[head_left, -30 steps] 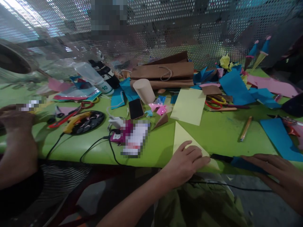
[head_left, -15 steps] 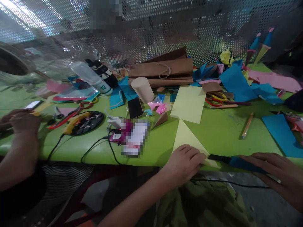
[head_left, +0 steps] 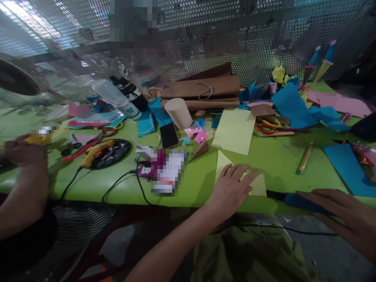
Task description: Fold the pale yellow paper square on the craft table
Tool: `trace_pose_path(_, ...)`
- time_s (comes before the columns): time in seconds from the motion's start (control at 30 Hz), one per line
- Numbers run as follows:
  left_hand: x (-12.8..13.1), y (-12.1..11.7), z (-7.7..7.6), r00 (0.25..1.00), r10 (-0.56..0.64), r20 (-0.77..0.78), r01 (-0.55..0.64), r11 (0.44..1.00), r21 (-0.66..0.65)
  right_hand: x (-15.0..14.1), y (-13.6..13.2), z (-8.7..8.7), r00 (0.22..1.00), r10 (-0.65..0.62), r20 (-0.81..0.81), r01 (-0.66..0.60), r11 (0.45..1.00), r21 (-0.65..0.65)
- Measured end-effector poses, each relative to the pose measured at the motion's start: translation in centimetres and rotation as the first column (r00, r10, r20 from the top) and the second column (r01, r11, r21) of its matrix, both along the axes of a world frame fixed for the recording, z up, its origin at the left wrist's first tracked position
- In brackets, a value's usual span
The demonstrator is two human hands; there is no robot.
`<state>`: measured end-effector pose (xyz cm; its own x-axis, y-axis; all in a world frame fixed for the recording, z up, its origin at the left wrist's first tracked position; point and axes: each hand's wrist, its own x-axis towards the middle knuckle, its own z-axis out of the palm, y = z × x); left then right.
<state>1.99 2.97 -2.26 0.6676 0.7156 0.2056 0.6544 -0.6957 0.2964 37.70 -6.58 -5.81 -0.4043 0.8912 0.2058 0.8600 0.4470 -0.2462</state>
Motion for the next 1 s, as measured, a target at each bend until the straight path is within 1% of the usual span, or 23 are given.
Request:
trace_pose_path(0.07,-0.2,0.1,-0.8,1.0,-0.026,-0.01,0.027,0.998,0.058,0.1,-0.1,-0.3,1.0,-0.001,0.007,0.001,1.0,-0.001)
trace_pose_path(0.1,-0.3,0.2,-1.1,0.999,-0.049,-0.014,0.05,0.997,0.062,0.2,-0.1,-0.5,1.0,0.002,0.012,-0.002,1.0,-0.005)
trace_pose_path(0.2,-0.6,0.6,-1.8,0.991,-0.132,-0.026,0.132,0.991,-0.019,0.3,-0.1,-0.8,0.999,0.018,0.033,-0.017,0.999,-0.028)
trace_pose_path(0.27,-0.7,0.8,-1.8,0.981,-0.184,-0.056,0.179,0.98,-0.085,0.2,-0.1,-0.9,0.999,0.007,0.043,-0.005,0.999,-0.041)
trace_pose_path(0.37,-0.8,0.9,-1.2,0.968,-0.231,-0.103,0.218,0.968,-0.125,0.0,-0.5,-0.8,0.998,-0.025,0.055,0.028,0.998,-0.06)
trace_pose_path(0.53,-0.8,0.3,-0.4,0.964,-0.23,-0.133,0.215,0.97,-0.117,-0.1,-1.3,-0.6,0.997,-0.034,0.071,0.041,0.995,-0.096)
trace_pose_path(0.7,-0.7,0.0,-0.6,0.96,-0.231,-0.161,0.218,0.971,-0.094,-0.5,-1.4,-0.6,0.999,-0.021,0.032,0.023,0.998,-0.067)
trace_pose_path(0.87,-0.7,0.0,-0.8,0.958,-0.225,-0.176,0.214,0.974,-0.076,-1.1,-1.3,-0.7,0.998,-0.037,0.04,0.04,0.997,-0.066)
trace_pose_path(1.0,-0.6,-0.1,-0.8,0.956,-0.223,-0.191,0.211,0.974,-0.078,-0.9,-1.6,-0.8,0.999,-0.018,0.033,0.019,0.999,-0.037)
